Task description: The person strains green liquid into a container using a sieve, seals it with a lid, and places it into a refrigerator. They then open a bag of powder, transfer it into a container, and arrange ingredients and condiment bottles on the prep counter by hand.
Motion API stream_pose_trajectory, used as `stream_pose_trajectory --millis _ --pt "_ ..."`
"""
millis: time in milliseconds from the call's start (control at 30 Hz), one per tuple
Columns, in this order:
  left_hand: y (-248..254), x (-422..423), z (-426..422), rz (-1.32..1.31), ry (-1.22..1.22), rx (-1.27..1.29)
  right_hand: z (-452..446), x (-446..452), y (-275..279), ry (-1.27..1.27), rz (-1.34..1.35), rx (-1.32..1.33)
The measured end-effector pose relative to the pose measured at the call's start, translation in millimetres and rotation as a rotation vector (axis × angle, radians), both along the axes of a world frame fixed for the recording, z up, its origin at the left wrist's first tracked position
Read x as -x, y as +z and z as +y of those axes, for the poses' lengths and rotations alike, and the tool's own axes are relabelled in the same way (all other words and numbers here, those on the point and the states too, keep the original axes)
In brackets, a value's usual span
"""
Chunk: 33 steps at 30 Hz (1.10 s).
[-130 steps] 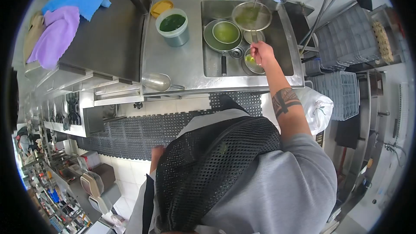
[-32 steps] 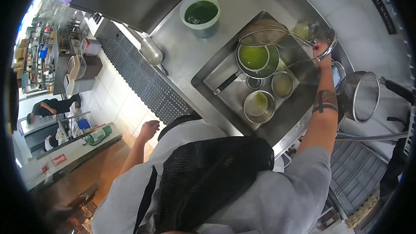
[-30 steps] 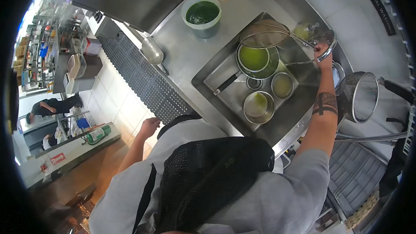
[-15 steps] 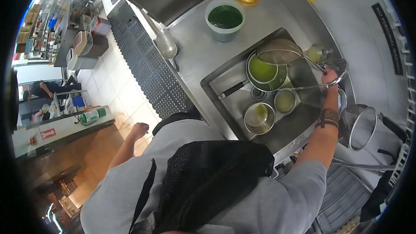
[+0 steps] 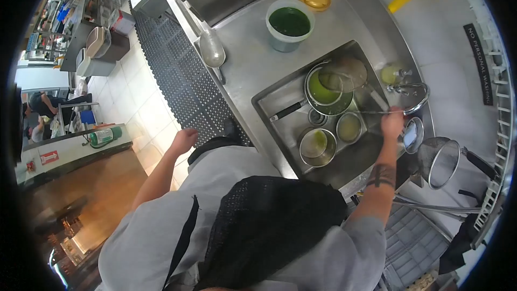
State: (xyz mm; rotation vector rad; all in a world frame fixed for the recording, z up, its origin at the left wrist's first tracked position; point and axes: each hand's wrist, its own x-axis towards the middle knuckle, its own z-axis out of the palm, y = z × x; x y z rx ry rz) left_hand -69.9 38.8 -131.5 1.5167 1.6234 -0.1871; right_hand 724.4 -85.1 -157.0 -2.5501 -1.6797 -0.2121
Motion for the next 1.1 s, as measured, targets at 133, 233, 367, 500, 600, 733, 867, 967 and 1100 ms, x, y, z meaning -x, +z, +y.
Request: stream_pose_trajectory --millis 133,233,367,500,600,733,867,967,1100 --pt "8 -34 44 -0.121 -0.036 -0.150 -51 83 -8 -0.235 0.119 0.278" --pt "-10 -36 57 -0.228 -0.046 -0.227 -76 135 33 -0.303 0.361 0.278" --pt "-28 -14 64 -0.253 -0.097 -0.184 -118 158 34 -0.515 0.756 -0.066" --pt "-90 63 47 -0.032 -0.122 -0.213 -103 259 69 -0.437 0.587 -0.188" --pt "-115 131 34 0.131 -0.073 -0.118 -127 288 52 -0.400 0.427 -0.099" --pt "-187 227 26 0.287 -0.518 -0.147 -135 329 70 -0.358 0.638 -0.142" --pt "-191 274 46 0.099 -0.133 0.001 -123 351 82 -0.315 0.624 0.367" --pt "-177 308 84 -0.036 -0.027 -0.036 -65 401 146 -0.332 0.578 0.585" --pt "-168 380 121 -0.135 0.132 0.033 -10 475 262 -0.755 0.906 0.542"
